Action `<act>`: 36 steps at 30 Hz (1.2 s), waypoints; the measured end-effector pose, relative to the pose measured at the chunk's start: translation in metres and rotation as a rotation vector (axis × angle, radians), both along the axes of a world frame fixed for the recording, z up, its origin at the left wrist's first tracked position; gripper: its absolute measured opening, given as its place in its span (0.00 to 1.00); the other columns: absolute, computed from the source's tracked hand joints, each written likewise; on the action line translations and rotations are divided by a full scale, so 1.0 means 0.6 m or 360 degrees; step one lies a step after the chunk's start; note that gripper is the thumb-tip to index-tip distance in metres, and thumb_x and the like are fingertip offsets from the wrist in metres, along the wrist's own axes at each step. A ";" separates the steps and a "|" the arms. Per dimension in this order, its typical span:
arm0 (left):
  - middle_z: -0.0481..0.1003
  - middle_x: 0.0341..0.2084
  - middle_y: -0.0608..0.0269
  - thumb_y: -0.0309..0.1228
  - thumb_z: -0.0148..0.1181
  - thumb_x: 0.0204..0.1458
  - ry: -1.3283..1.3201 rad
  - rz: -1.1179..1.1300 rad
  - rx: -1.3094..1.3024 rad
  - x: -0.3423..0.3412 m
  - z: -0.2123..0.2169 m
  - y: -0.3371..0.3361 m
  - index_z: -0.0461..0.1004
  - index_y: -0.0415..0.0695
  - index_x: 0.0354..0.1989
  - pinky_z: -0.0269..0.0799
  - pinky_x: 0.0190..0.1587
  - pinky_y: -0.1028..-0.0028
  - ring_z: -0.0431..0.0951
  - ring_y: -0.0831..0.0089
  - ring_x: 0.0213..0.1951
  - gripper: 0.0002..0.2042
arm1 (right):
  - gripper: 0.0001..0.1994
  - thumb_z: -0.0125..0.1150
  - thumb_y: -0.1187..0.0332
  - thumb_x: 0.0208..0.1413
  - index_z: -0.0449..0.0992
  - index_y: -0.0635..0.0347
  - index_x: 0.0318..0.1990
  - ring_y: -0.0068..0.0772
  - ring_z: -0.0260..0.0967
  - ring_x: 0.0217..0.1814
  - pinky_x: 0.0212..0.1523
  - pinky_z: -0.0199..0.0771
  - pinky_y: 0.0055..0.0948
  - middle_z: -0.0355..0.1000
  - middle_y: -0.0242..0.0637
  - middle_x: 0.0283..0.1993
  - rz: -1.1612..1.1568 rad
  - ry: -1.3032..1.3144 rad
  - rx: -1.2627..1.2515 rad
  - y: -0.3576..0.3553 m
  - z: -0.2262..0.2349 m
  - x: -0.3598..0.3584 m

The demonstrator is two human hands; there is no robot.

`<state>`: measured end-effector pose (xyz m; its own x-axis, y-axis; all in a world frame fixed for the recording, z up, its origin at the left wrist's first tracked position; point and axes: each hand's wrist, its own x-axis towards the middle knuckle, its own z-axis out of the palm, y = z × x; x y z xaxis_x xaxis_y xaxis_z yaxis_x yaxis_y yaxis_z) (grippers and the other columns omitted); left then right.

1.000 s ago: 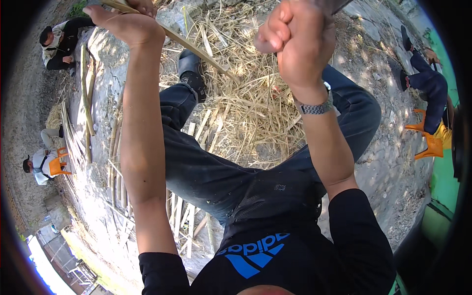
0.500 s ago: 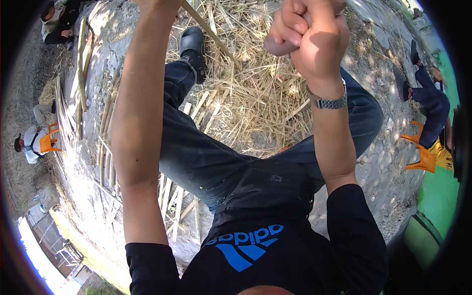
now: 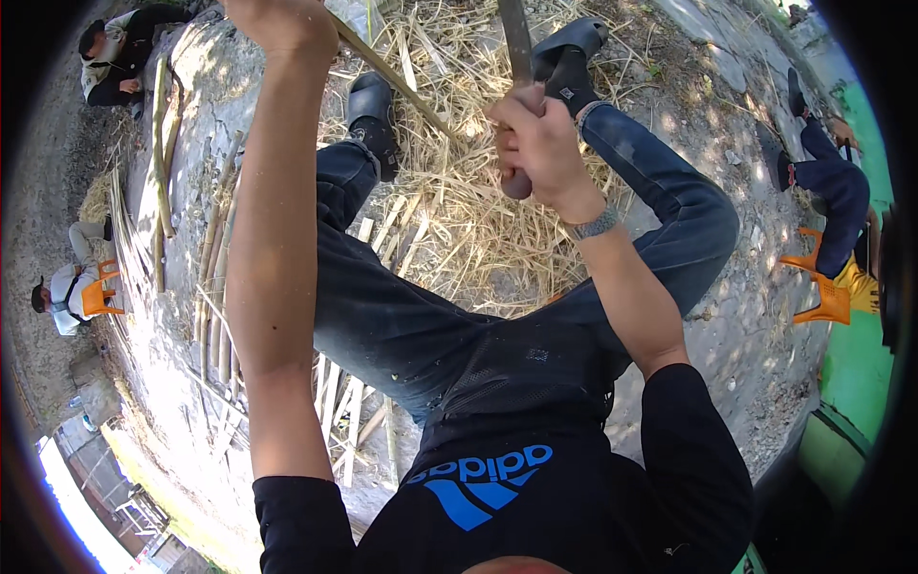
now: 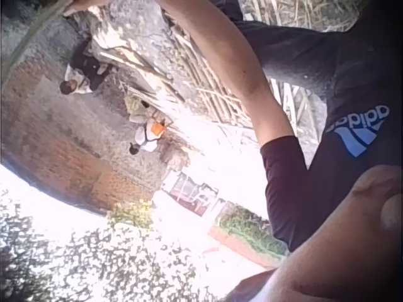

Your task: The person trims, shaves, and splits bamboo strips using a machete.

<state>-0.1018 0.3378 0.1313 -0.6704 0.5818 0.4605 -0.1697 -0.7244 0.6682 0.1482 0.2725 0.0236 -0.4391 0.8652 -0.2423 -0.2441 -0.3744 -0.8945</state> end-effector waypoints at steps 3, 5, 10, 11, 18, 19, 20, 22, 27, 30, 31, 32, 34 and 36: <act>0.56 0.15 0.72 0.59 0.45 0.67 -0.0075 -0.0008 -0.0016 -0.014 0.010 -0.011 0.61 0.53 0.26 0.49 0.13 0.72 0.55 0.77 0.13 0.25 | 0.13 0.61 0.73 0.61 0.69 0.58 0.23 0.18 0.61 0.15 0.16 0.62 0.26 0.64 0.27 0.17 -0.0142 0.0458 0.0587 0.027 0.119 -0.001; 0.55 0.14 0.71 0.60 0.44 0.66 -0.0077 -0.0119 -0.0088 0.005 0.013 -0.008 0.60 0.52 0.24 0.48 0.14 0.72 0.55 0.76 0.13 0.26 | 0.13 0.56 0.73 0.63 0.65 0.57 0.25 0.18 0.56 0.15 0.17 0.61 0.27 0.59 0.25 0.17 -0.0272 0.0472 0.0738 0.011 0.094 -0.010; 0.52 0.11 0.72 0.67 0.41 0.63 -0.0020 -0.0213 -0.0240 0.052 0.015 0.011 0.56 0.53 0.19 0.45 0.15 0.72 0.49 0.75 0.11 0.31 | 0.11 0.63 0.70 0.55 0.71 0.59 0.23 0.22 0.59 0.14 0.19 0.60 0.33 0.67 0.31 0.18 0.0454 -0.0860 -0.0238 -0.101 -0.285 0.048; 0.52 0.11 0.72 0.67 0.41 0.63 -0.0011 -0.0189 -0.0225 0.037 0.017 -0.002 0.56 0.53 0.19 0.45 0.15 0.72 0.49 0.75 0.11 0.31 | 0.09 0.62 0.68 0.56 0.74 0.59 0.26 0.23 0.58 0.14 0.20 0.61 0.37 0.67 0.31 0.18 0.0350 -0.0971 -0.0443 -0.106 -0.311 0.044; 0.49 0.10 0.74 0.69 0.37 0.61 0.0052 -0.0280 -0.0324 -0.004 -0.005 -0.016 0.55 0.54 0.18 0.42 0.16 0.73 0.49 0.76 0.12 0.32 | 0.12 0.56 0.75 0.59 0.63 0.55 0.24 0.16 0.51 0.15 0.17 0.53 0.26 0.57 0.24 0.18 0.0165 0.0066 0.0114 -0.034 0.012 -0.008; 0.49 0.10 0.74 0.69 0.37 0.61 0.0046 -0.0266 -0.0338 -0.004 0.000 -0.017 0.55 0.54 0.18 0.42 0.16 0.73 0.49 0.76 0.12 0.32 | 0.12 0.55 0.74 0.60 0.62 0.57 0.24 0.17 0.51 0.15 0.17 0.53 0.26 0.56 0.25 0.17 0.0134 0.0256 0.0328 -0.021 0.061 -0.006; 0.50 0.11 0.74 0.69 0.37 0.61 0.0008 -0.0236 -0.0312 0.001 0.004 -0.013 0.56 0.54 0.18 0.42 0.16 0.73 0.50 0.76 0.12 0.32 | 0.13 0.56 0.76 0.59 0.63 0.58 0.23 0.17 0.53 0.14 0.16 0.54 0.26 0.58 0.26 0.16 0.0033 0.0463 0.0468 -0.016 0.093 -0.007; 0.50 0.11 0.74 0.69 0.39 0.61 -0.0062 -0.0157 -0.0280 0.008 0.009 -0.013 0.58 0.53 0.18 0.43 0.17 0.73 0.51 0.76 0.13 0.32 | 0.12 0.56 0.78 0.58 0.65 0.62 0.22 0.19 0.57 0.13 0.15 0.55 0.25 0.60 0.28 0.15 -0.0174 0.0815 0.0774 -0.025 0.088 -0.021; 0.48 0.10 0.74 0.71 0.36 0.60 0.0074 -0.0326 -0.0322 -0.004 -0.018 0.019 0.56 0.54 0.18 0.43 0.17 0.72 0.49 0.76 0.12 0.33 | 0.08 0.61 0.67 0.55 0.74 0.60 0.26 0.29 0.59 0.14 0.19 0.61 0.37 0.67 0.34 0.18 0.0533 -0.0993 -0.0158 -0.102 -0.344 0.052; 0.49 0.09 0.74 0.72 0.36 0.60 -0.0249 -0.1122 0.0057 -0.133 -0.078 0.016 0.54 0.54 0.16 0.42 0.16 0.71 0.48 0.75 0.12 0.34 | 0.07 0.61 0.68 0.55 0.76 0.62 0.29 0.27 0.60 0.14 0.19 0.63 0.34 0.67 0.33 0.19 0.0606 -0.0743 -0.0570 -0.079 -0.247 0.011; 0.49 0.09 0.74 0.72 0.36 0.60 -0.0274 -0.1120 0.0042 -0.101 -0.067 0.004 0.54 0.54 0.16 0.42 0.16 0.71 0.48 0.75 0.12 0.34 | 0.06 0.61 0.69 0.56 0.75 0.62 0.30 0.26 0.60 0.14 0.19 0.63 0.33 0.66 0.32 0.19 0.0563 -0.0457 -0.0845 -0.082 -0.212 0.020; 0.48 0.09 0.74 0.71 0.36 0.60 -0.0135 -0.0678 -0.0160 -0.039 -0.031 -0.007 0.54 0.54 0.16 0.42 0.16 0.71 0.48 0.75 0.11 0.34 | 0.05 0.59 0.73 0.56 0.72 0.62 0.29 0.21 0.57 0.14 0.18 0.61 0.29 0.62 0.28 0.18 0.0442 -0.0325 -0.0921 -0.081 -0.172 0.018; 0.48 0.10 0.73 0.71 0.37 0.61 0.0098 -0.0308 -0.0362 0.016 -0.015 0.007 0.54 0.54 0.17 0.42 0.16 0.72 0.48 0.75 0.12 0.33 | 0.07 0.59 0.74 0.56 0.69 0.60 0.27 0.19 0.53 0.14 0.17 0.56 0.26 0.59 0.26 0.18 0.0325 -0.0123 -0.0625 -0.061 -0.088 0.030; 0.49 0.10 0.73 0.71 0.37 0.61 0.0139 -0.0193 -0.0333 -0.024 0.007 -0.024 0.54 0.54 0.17 0.43 0.16 0.72 0.49 0.75 0.12 0.34 | 0.09 0.59 0.75 0.55 0.67 0.58 0.25 0.17 0.51 0.14 0.17 0.53 0.24 0.58 0.25 0.17 0.0480 0.0215 -0.0290 -0.039 0.006 0.009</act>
